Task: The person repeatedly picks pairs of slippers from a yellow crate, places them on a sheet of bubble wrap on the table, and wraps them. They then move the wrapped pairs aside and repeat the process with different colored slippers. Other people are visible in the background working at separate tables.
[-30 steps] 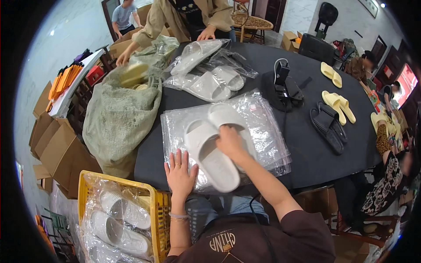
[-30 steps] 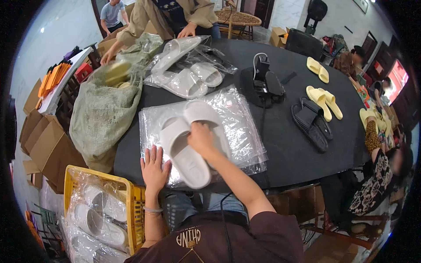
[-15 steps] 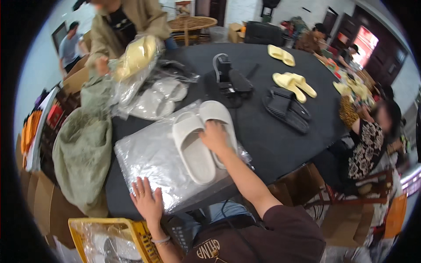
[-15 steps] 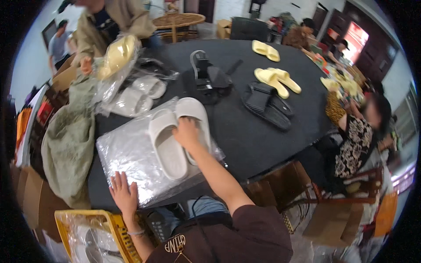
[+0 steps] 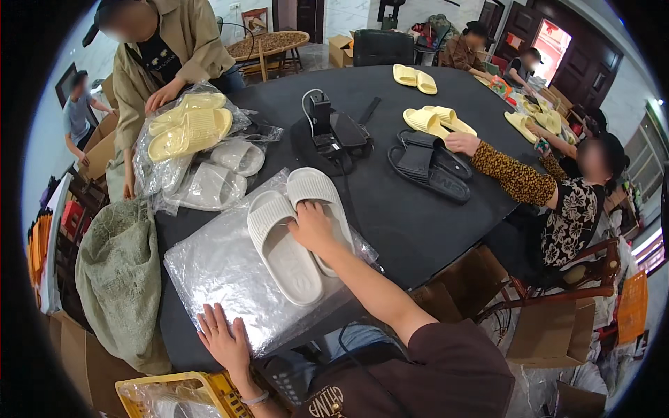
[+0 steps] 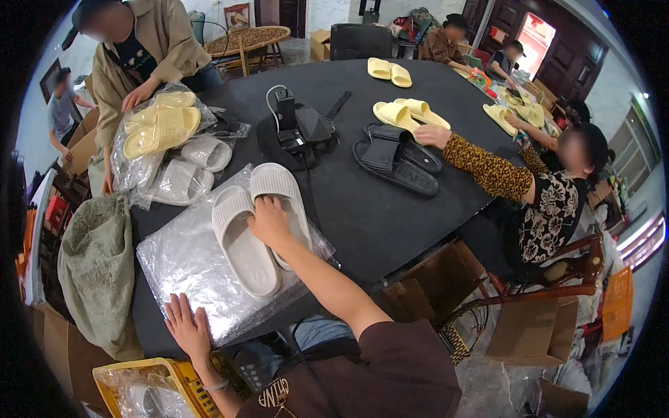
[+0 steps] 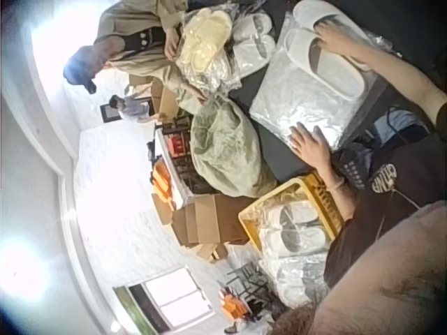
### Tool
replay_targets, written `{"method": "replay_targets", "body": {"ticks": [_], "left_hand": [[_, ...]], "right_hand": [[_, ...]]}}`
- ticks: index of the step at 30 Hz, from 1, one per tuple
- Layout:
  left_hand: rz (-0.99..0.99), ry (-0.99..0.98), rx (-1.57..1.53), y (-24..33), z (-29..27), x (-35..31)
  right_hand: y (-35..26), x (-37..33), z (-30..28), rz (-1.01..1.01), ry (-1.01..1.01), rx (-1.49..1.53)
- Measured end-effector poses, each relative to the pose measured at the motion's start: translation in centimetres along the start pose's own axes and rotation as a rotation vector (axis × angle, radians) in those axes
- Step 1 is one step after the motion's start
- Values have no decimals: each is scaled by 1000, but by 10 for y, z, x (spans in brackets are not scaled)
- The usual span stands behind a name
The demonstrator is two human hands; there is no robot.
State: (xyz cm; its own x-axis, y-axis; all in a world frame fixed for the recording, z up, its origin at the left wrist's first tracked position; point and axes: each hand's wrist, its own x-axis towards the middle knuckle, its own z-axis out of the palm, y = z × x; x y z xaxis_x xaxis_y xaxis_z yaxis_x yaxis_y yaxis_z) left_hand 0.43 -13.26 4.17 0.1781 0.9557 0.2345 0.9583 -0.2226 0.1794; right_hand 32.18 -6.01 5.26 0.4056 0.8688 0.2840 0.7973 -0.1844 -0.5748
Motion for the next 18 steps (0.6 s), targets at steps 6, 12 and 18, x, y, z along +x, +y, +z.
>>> {"method": "replay_targets", "body": {"ticks": [6, 12, 18], "left_hand": [[-3, 5, 7, 1, -1, -1], [5, 29, -18, -1, -3, -3], [14, 30, -43, 5, -9, 0]], "right_hand": [[0, -1, 0, -15, 11, 9], [-6, -5, -1, -26, 81, 19], [-13, -4, -49, -16, 332, 295]]}}
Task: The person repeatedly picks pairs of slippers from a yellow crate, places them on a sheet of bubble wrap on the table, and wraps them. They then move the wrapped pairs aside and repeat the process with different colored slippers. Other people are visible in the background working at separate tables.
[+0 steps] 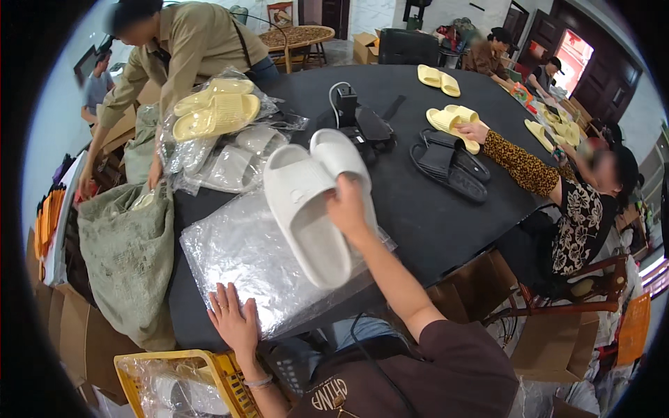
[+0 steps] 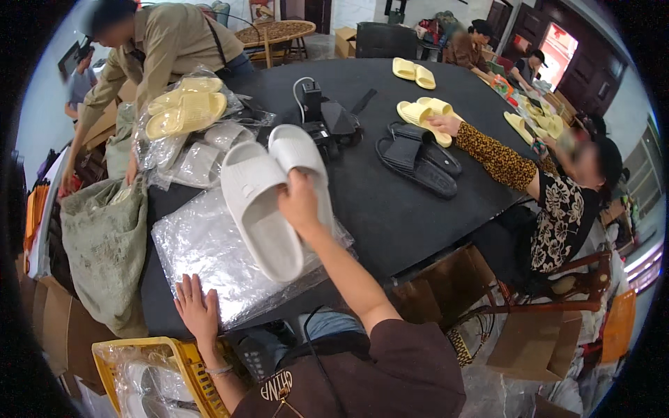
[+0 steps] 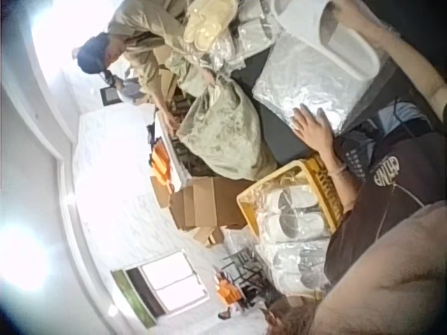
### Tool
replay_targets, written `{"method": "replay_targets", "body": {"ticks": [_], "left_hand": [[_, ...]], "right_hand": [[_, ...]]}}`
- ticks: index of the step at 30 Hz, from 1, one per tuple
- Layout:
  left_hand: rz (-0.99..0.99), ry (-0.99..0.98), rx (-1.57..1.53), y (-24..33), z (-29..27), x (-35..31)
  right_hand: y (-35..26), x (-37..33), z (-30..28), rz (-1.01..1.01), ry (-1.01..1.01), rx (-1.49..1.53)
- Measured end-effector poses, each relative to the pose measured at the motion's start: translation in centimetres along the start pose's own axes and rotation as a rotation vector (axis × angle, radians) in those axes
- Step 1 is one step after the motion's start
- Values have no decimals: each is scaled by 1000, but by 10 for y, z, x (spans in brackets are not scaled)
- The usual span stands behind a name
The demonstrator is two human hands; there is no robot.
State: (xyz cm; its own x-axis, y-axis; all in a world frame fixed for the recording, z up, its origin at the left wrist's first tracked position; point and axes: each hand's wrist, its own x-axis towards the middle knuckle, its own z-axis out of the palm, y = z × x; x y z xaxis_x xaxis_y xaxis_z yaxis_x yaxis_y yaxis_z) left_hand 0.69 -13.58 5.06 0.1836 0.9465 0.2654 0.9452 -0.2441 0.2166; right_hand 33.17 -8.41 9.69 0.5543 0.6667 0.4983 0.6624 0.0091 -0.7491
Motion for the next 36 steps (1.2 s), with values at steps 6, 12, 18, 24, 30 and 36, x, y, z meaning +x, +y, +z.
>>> {"method": "replay_targets", "body": {"ticks": [6, 12, 18, 24, 30, 36], "left_hand": [[-19, 13, 21, -5, -2, -6], [10, 17, -11, -1, 2, -1], [0, -4, 12, -3, 3, -1], [-19, -24, 14, 0, 1, 1], [-17, -23, -22, 2, 2, 8], [-48, 9, -35, -1, -8, -2]], "right_hand": [[-20, 37, -123, 90, -301, -17], [141, 23, -189, 30, -382, -387], [150, 10, -197, 182, -294, -617], [233, 83, -207, 255, 56, -959], [344, 130, -220, 354, 411, -1282], [333, 134, -214, 458, 112, -949]]}}
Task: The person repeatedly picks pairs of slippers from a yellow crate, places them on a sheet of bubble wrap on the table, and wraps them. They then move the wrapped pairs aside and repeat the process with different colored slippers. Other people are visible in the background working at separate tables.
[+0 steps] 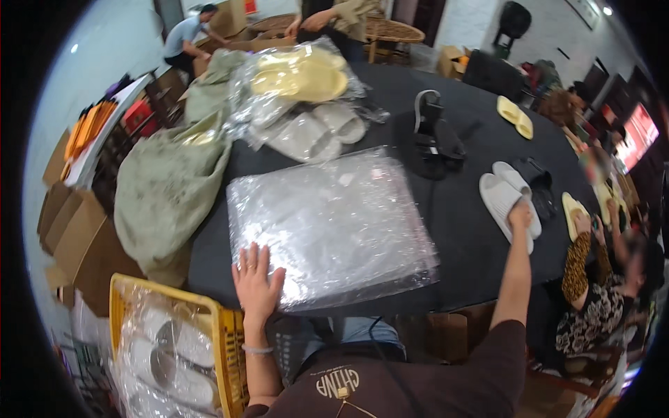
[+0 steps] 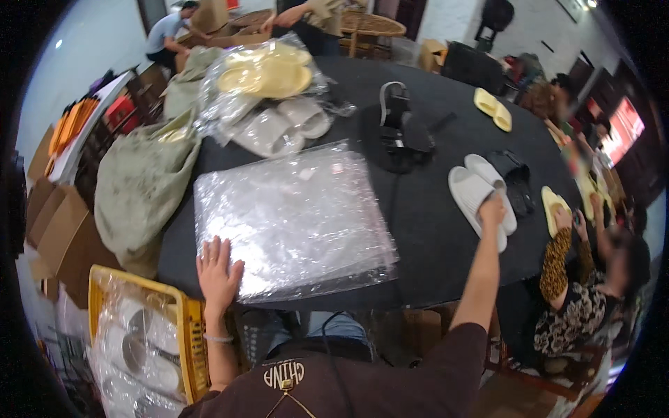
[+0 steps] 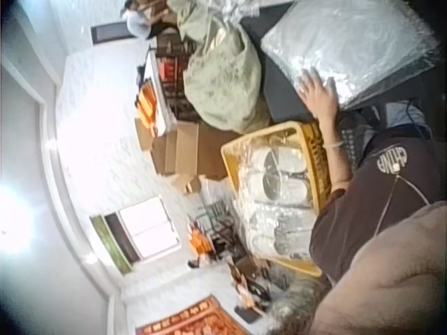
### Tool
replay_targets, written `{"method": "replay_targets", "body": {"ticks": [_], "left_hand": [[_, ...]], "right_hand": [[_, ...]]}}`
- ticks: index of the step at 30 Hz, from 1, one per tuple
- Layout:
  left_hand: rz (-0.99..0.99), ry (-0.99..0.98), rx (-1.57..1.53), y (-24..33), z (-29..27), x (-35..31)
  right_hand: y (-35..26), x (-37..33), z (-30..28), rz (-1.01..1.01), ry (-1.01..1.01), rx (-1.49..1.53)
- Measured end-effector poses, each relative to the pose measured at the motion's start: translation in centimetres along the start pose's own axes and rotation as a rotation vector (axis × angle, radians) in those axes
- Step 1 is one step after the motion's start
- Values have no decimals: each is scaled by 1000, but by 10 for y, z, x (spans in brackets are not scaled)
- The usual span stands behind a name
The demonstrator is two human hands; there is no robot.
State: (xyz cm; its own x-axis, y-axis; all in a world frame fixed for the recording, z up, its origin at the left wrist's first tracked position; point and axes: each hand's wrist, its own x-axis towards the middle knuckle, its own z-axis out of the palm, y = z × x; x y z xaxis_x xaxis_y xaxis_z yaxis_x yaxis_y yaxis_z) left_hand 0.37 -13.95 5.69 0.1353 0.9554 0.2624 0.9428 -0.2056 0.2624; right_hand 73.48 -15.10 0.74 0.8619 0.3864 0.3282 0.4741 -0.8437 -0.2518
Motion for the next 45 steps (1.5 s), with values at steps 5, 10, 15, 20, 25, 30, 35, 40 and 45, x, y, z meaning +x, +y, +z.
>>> {"method": "replay_targets", "body": {"ticks": [5, 10, 15, 20, 25, 30, 35, 40, 45], "left_hand": [[66, 13, -53, -2, 0, 4], [27, -46, -144, -11, -9, -2], [-2, -3, -275, -19, -16, 1], [-239, 141, -470, -42, -5, -3], [-167, 115, -444, -27, 0, -1], [-193, 188, -576, -33, 2, 5], [-109, 124, -551, -39, -3, 5], [-62, 214, -222, -23, -9, -1], [77, 168, -170, 8, -21, -8]], "right_hand": [[-9, -29, -46, -190, 368, 118], [-137, -183, -135, -590, -440, 806], [-176, -248, -106, -727, -756, 779], [-201, -246, -91, -733, -776, 456], [-211, -265, -88, -793, -683, 478], [-228, -287, -77, -844, -685, 801], [-232, -289, -91, -941, -431, 542], [-250, -306, -149, -1186, -132, 450], [-252, -324, -145, -1359, -197, 430]]}}
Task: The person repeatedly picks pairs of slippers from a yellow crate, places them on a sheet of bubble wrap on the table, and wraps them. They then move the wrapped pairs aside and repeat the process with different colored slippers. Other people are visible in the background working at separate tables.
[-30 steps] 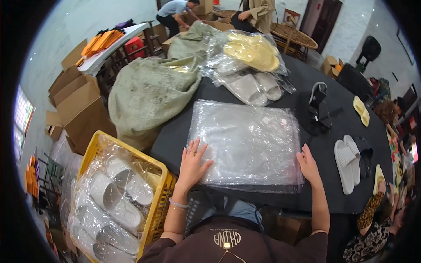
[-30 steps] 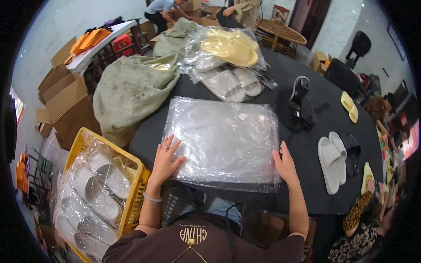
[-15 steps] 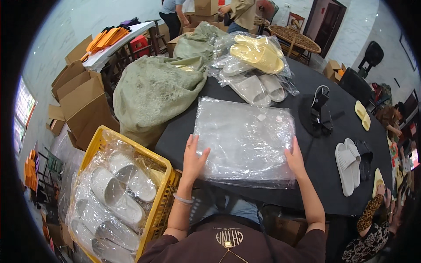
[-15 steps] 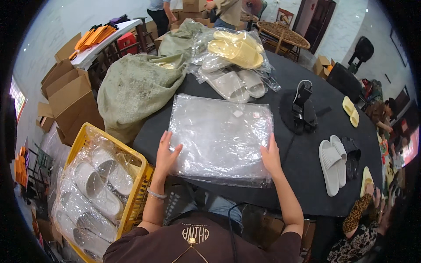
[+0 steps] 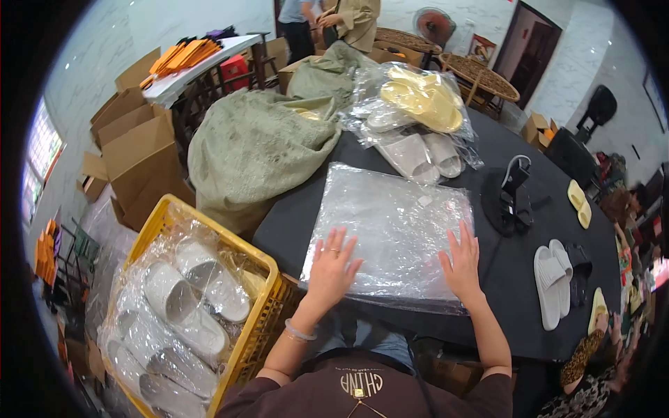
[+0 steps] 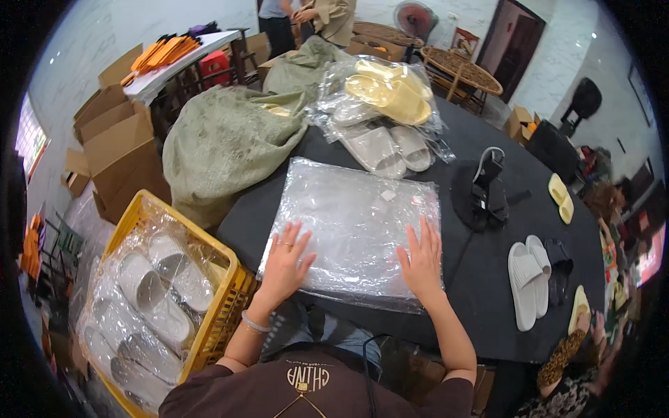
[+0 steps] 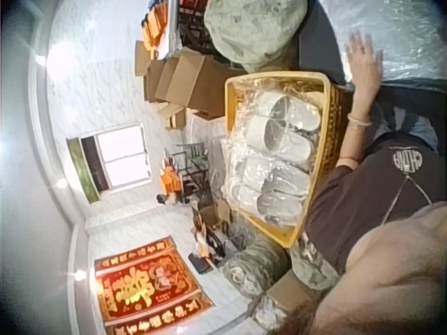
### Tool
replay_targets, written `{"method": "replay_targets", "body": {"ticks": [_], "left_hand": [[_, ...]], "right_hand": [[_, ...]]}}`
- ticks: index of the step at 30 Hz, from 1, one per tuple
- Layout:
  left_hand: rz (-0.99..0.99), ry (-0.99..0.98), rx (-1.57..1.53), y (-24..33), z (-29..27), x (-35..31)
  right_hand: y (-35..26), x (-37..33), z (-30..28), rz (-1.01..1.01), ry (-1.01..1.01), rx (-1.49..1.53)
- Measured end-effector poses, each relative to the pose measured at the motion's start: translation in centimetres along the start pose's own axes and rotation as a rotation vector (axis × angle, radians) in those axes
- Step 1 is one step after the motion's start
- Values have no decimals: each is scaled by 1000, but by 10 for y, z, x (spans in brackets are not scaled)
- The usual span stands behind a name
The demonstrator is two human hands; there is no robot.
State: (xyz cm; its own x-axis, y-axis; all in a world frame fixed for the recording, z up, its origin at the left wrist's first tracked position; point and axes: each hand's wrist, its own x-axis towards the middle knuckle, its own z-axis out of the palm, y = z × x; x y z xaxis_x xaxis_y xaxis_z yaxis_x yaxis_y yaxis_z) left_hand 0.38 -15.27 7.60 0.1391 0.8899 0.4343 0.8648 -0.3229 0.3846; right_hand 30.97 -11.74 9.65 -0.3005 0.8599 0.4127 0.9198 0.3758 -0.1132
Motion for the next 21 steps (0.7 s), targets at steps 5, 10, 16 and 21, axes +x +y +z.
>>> {"method": "replay_targets", "body": {"ticks": [5, 10, 16, 21], "left_hand": [[-1, -32, 61, -10, 30, -9], [19, 1, 106, -12, 33, -12], [8, -13, 122, -13, 31, -13], [7, -44, 125, -13, 32, -13]], "right_hand": [[21, -16, 24, -16, -288, 117], [25, -13, 18, -38, -300, 138], [-22, 18, 2, -129, 3, 217], [-28, 19, 28, -11, -186, 436]]}}
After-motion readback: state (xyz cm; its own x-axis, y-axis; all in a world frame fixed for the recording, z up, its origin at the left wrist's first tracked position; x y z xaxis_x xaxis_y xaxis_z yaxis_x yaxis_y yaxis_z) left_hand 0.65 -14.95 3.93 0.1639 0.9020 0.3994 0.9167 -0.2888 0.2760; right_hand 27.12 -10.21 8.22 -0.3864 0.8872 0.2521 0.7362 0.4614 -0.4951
